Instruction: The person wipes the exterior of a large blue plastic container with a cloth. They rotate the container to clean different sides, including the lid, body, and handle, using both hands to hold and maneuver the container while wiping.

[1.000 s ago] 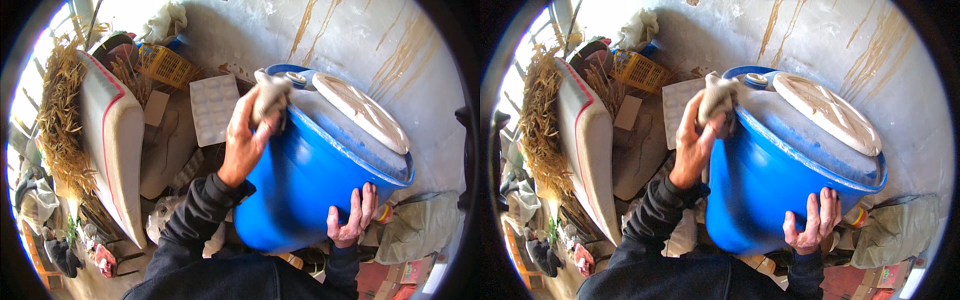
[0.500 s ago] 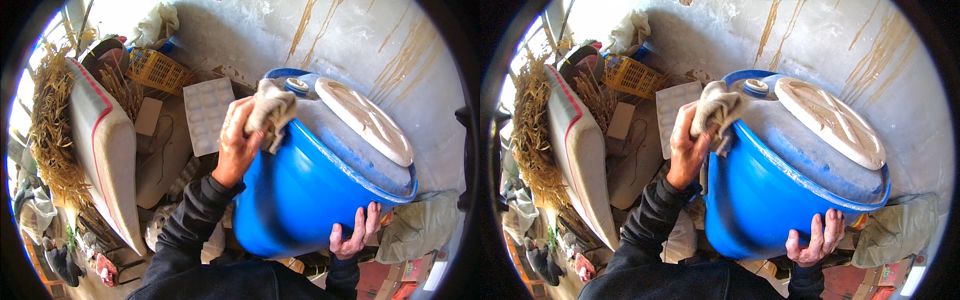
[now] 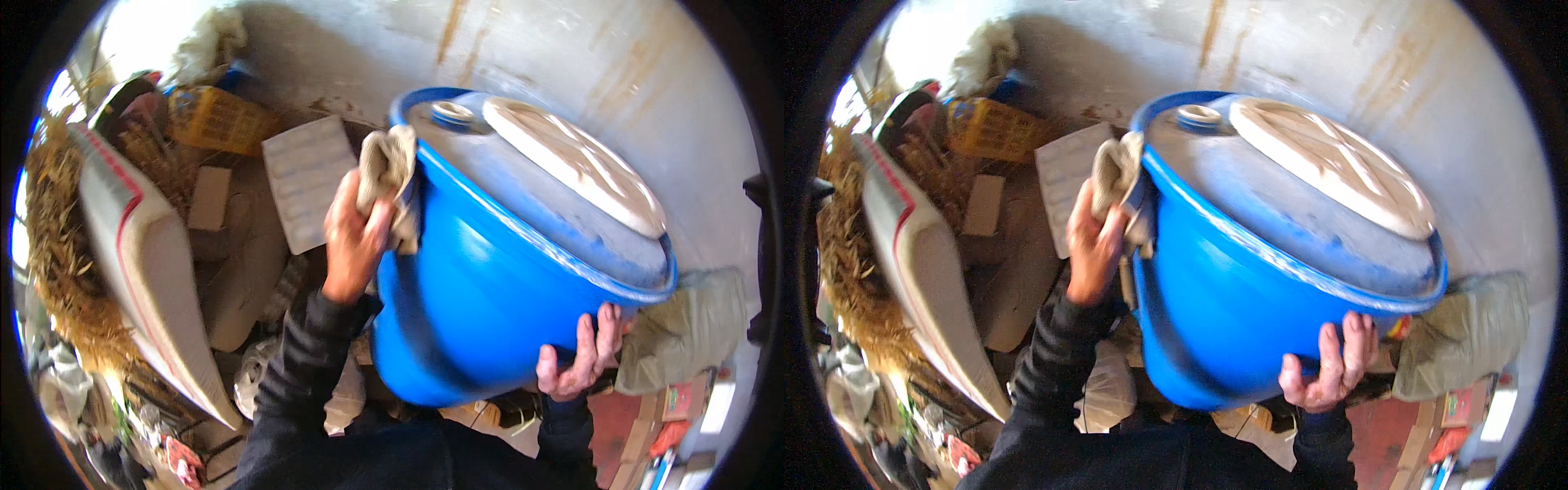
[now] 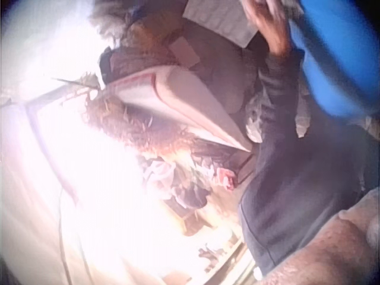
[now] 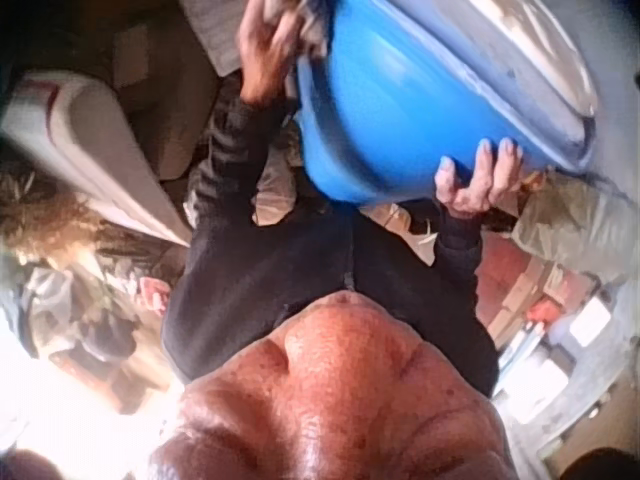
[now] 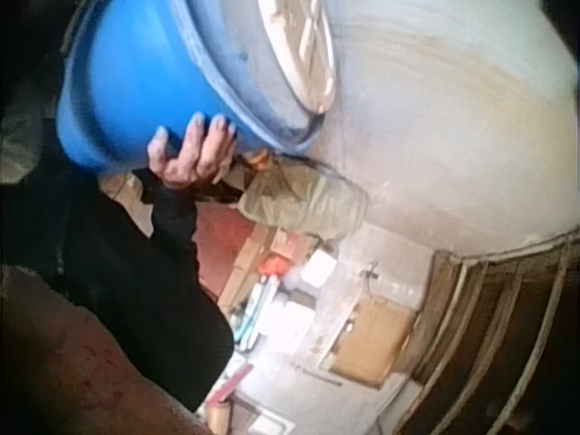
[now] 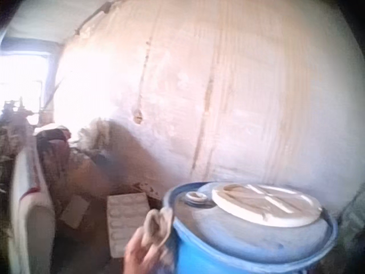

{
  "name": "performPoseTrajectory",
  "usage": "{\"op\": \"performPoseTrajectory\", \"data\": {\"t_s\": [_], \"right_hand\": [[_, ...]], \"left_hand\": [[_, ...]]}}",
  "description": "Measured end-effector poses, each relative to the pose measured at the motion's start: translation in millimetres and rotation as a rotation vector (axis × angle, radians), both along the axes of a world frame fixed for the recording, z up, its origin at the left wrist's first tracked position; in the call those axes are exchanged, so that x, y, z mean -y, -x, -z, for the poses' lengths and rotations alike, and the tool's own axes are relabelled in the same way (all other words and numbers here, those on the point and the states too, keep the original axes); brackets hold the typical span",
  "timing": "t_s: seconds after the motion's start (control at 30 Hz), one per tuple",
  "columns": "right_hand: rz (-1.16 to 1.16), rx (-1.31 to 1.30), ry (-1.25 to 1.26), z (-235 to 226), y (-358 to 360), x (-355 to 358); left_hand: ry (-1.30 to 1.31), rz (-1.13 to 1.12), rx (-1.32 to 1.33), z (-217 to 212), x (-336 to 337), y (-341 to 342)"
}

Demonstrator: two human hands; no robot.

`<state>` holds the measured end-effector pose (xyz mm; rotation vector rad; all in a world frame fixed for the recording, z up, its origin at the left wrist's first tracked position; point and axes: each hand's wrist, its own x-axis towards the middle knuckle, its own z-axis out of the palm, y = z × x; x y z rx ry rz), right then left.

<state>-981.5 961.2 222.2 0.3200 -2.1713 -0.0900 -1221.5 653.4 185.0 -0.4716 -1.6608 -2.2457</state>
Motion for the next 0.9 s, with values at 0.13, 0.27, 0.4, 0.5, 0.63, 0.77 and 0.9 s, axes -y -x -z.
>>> {"op": "performPoseTrajectory", "data": {"t_s": [0.13,0.27,0.4,0.5,0.63,0.77,0.9], "right_hand": [[-0.058,-0.003,0.052,-6,3,2],[-0.126,0.038,0.136,-12,0,-4],[-0.447,0.084,0.390,-17,-8,-14],[-0.586,0.144,0.578,-12,-26,-8],[-0.621,0.010,0.610,-5,-39,-15],[-0.596,-0.003,0.625,-15,-42,-52],[-0.642,-0.026,0.651,-30,-44,-81]], "left_hand": [[0.435,-0.152,-0.354,-10,-7,-90],[0.423,0.171,-0.388,-23,-48,-163],[0.279,0.217,-0.179,-32,-101,-210],[-0.113,0.371,0.016,-46,-133,-232],[-0.193,0.584,0.384,-69,-152,-256],[-0.147,0.690,0.296,-80,-178,-267],[0.100,0.647,0.196,-93,-199,-272]]}}
